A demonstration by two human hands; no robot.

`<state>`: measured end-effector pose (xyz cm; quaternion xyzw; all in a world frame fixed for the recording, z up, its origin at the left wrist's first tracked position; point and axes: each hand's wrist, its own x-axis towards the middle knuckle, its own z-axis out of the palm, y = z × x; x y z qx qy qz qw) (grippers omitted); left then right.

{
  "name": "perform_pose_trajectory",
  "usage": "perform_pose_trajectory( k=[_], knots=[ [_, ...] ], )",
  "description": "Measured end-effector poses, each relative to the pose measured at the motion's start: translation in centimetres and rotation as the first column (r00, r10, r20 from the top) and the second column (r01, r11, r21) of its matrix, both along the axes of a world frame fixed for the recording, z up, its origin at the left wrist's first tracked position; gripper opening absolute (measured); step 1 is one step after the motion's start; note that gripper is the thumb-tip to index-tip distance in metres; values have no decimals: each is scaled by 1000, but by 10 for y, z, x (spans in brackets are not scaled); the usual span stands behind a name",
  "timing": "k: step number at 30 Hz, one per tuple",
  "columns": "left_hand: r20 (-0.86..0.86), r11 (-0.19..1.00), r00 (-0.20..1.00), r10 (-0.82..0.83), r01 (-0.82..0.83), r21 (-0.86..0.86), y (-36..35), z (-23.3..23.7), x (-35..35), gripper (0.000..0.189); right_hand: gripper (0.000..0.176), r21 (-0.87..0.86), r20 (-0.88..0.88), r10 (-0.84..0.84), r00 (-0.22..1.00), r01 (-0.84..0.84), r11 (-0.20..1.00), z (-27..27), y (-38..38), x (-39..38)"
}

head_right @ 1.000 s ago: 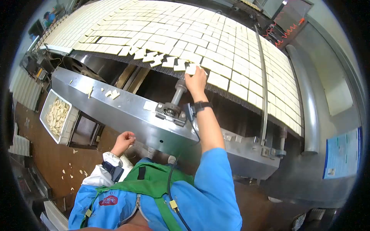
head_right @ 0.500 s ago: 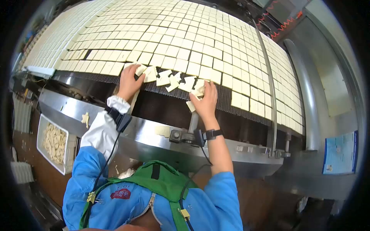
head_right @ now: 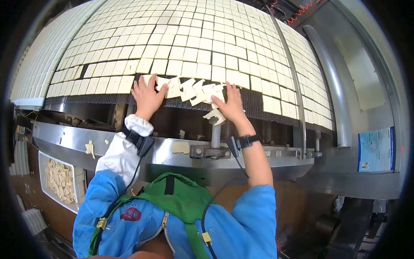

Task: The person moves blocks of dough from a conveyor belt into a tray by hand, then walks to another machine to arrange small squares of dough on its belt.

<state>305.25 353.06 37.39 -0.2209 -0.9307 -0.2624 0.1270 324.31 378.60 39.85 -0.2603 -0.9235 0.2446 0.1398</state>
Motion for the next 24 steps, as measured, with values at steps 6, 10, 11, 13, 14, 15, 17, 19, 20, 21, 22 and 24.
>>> perform_pose_trajectory(
  k=[6, 10, 11, 13, 14, 15, 17, 19, 20, 21, 22, 24],
  knots=[
    [-42, 916, 944, -327, 328, 231, 23, -9, 41, 61, 84, -110, -48, 273, 961, -276, 955, -14, -56, -45],
    [-111, 976, 991, -73, 94, 196, 22, 25, 40, 56, 78, 58, -50, 238, 970, -235, 970, 1, -48, -34],
    [-104, 979, 995, -4, 26, 203, 26, 22, 34, 53, 77, 36, -82, 251, 964, -249, 968, -9, -44, -38],
    [-166, 996, 986, 3, 13, 92, 41, -7, 20, 52, 72, 192, -52, 306, 951, -291, 937, -19, -48, -46],
    [-196, 999, 981, 8, -1, 36, 46, -22, 15, 52, 71, 151, -92, 326, 941, -310, 939, -22, -54, -52],
    [-93, 990, 992, -84, 94, 108, 49, -17, 21, 49, 70, 110, -130, 348, 928, -335, 936, -22, -61, -58],
    [34, 890, 967, -254, 220, 400, 63, -23, 30, 41, 62, 7, -249, 412, 877, -423, 906, -24, -63, -72],
    [230, 673, 897, -377, 94, 734, 80, -24, 44, 41, 57, -482, -417, 250, 874, -446, 754, -22, -77, -84],
    [348, 505, 830, -436, -94, 858, 87, -16, 57, 42, 55, -679, -455, 138, 880, -443, 585, -17, -86, -89],
    [466, 435, 745, -478, -261, 862, 81, 14, 69, 46, 53, -790, -435, 56, 899, -411, 456, 1, -98, -87],
    [468, 332, 708, -529, -335, 882, 82, 13, 70, 45, 52, -803, -442, 36, 896, -413, 431, 11, -111, -86],
    [418, 245, 741, -526, -339, 908, 60, 23, 79, 47, 51, -818, -462, 0, 887, -426, 386, 23, -135, -86]
  ],
)
